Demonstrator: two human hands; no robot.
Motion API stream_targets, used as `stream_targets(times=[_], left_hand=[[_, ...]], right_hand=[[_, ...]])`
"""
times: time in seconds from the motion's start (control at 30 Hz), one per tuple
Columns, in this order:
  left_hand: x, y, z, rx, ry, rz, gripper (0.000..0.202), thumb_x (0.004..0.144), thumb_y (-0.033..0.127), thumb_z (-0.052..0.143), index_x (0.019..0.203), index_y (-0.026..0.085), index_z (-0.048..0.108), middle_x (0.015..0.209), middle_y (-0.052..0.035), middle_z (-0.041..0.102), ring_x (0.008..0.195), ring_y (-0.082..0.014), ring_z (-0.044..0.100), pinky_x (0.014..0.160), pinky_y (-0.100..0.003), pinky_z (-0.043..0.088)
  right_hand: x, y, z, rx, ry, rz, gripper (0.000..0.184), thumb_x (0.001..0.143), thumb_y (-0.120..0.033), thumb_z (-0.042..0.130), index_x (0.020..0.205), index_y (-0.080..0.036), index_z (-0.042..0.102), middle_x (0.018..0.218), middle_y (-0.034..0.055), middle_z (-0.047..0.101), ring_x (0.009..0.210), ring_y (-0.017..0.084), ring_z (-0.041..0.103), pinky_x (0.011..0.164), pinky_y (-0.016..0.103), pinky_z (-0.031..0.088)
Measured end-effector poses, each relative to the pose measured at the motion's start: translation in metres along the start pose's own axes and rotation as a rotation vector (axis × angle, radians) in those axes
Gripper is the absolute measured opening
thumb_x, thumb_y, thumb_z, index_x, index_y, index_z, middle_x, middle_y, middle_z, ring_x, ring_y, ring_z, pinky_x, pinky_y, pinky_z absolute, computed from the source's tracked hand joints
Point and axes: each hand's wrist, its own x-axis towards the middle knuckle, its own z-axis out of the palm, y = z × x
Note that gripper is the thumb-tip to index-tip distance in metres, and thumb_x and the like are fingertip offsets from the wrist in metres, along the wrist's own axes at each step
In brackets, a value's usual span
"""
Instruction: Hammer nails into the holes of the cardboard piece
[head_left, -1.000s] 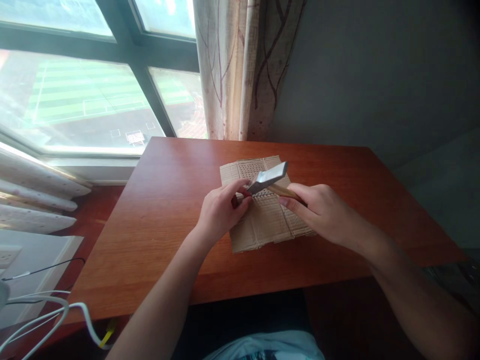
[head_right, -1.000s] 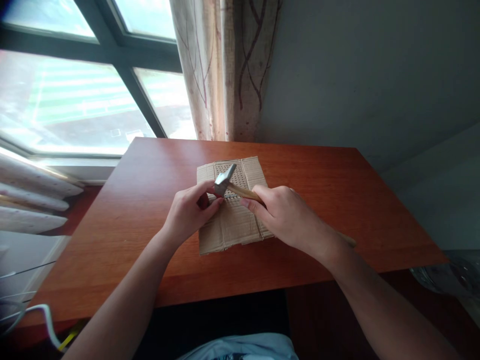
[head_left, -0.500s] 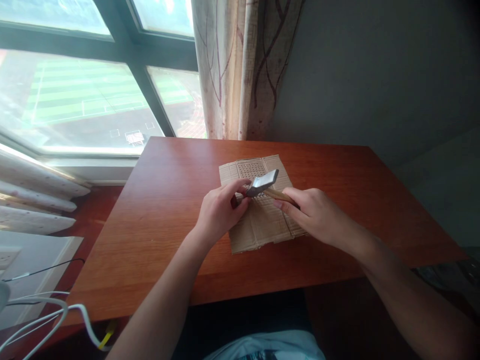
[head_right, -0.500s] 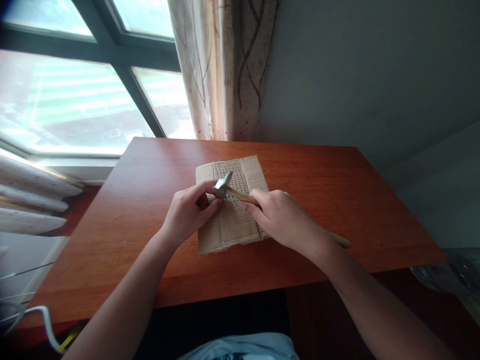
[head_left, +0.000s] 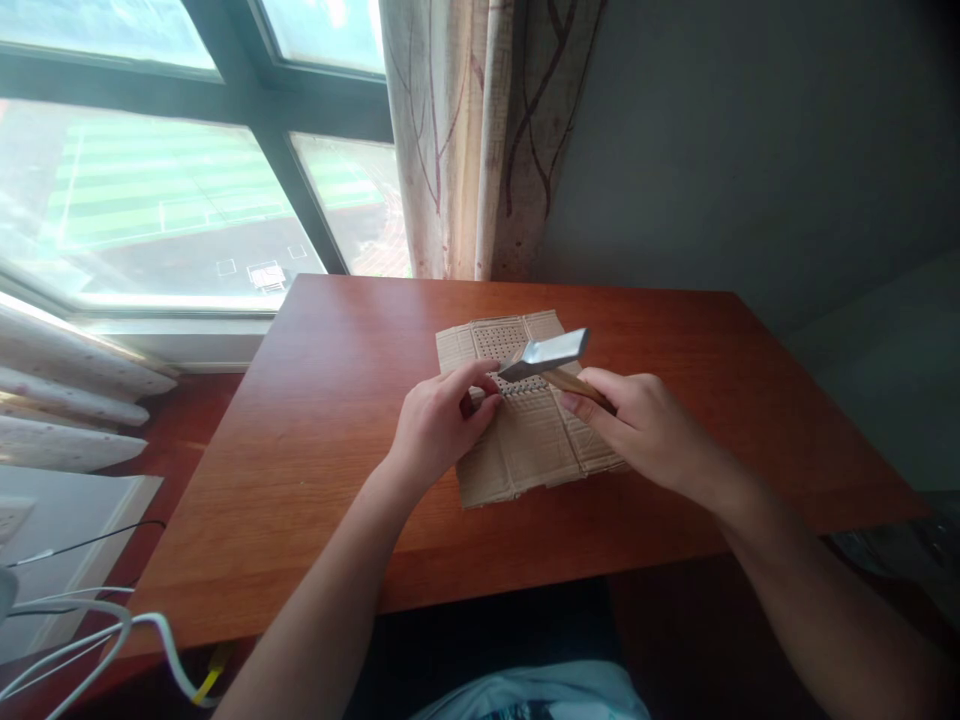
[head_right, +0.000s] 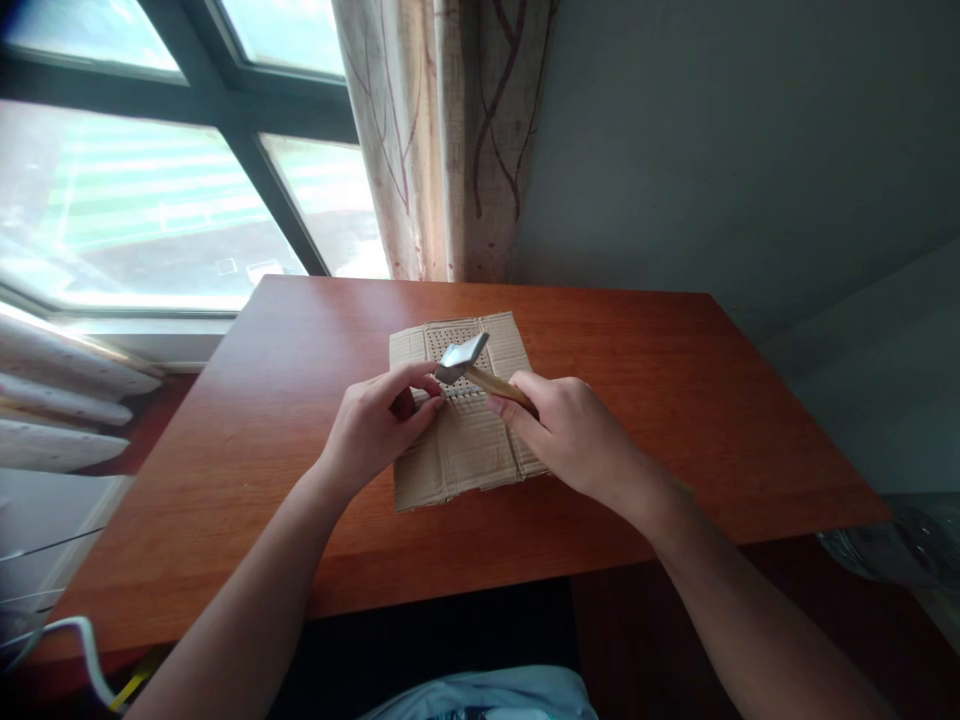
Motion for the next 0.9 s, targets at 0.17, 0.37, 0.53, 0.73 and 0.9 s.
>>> stream_targets(times=[0.17,0.37,0.53,0.73,0.9], left_hand=[[0.000,0.002,-0.001,0.013,-0.008,0.011,0.023,0.085,0.019,0.064,0.107,0.023,0.067,0.091,0.0017,0.074,0.057,-0.0075,0.053,0.059,-0.021,0.046],[0.000,0.000,0.000,0.014,-0.003,0.013,0.029,0.085,0.019,0.064,0.113,0.025,0.064,0.089,0.0027,0.073,0.057,-0.0073,0.052,0.058,-0.020,0.045],[-0.001,-0.001,0.001,0.012,0.007,0.018,0.028,0.085,0.020,0.064,0.113,0.024,0.063,0.089,0.0021,0.074,0.057,-0.0074,0.053,0.058,-0.020,0.045],[-0.001,-0.001,0.001,0.024,0.005,0.029,0.029,0.085,0.019,0.065,0.113,0.024,0.064,0.089,0.0027,0.074,0.056,-0.0074,0.053,0.059,-0.020,0.045],[-0.001,-0.001,0.000,0.033,-0.004,0.016,0.024,0.085,0.020,0.064,0.109,0.024,0.067,0.092,0.0016,0.074,0.057,-0.0075,0.053,0.059,-0.021,0.046]], right_hand=[[-0.004,0.007,-0.001,0.062,0.107,0.035,0.045,0.097,-0.052,0.048,0.066,-0.021,0.038,0.055,-0.0050,0.041,0.051,0.009,0.038,0.051,0.026,0.025],[-0.006,0.008,0.002,0.039,0.005,0.008,0.042,0.098,-0.050,0.045,0.068,-0.021,0.040,0.057,-0.0044,0.044,0.052,0.010,0.040,0.052,0.026,0.026],[-0.004,0.005,0.008,0.004,-0.038,0.011,0.040,0.098,-0.049,0.044,0.070,-0.021,0.043,0.060,-0.0034,0.049,0.055,0.011,0.045,0.054,0.027,0.027],[-0.004,0.005,0.008,0.011,-0.028,0.016,0.040,0.098,-0.049,0.045,0.070,-0.020,0.044,0.060,-0.0037,0.048,0.055,0.011,0.045,0.055,0.027,0.027],[-0.006,0.011,0.004,0.086,0.071,0.061,0.043,0.095,-0.053,0.049,0.068,-0.020,0.044,0.057,-0.0046,0.042,0.053,0.010,0.039,0.051,0.026,0.026]])
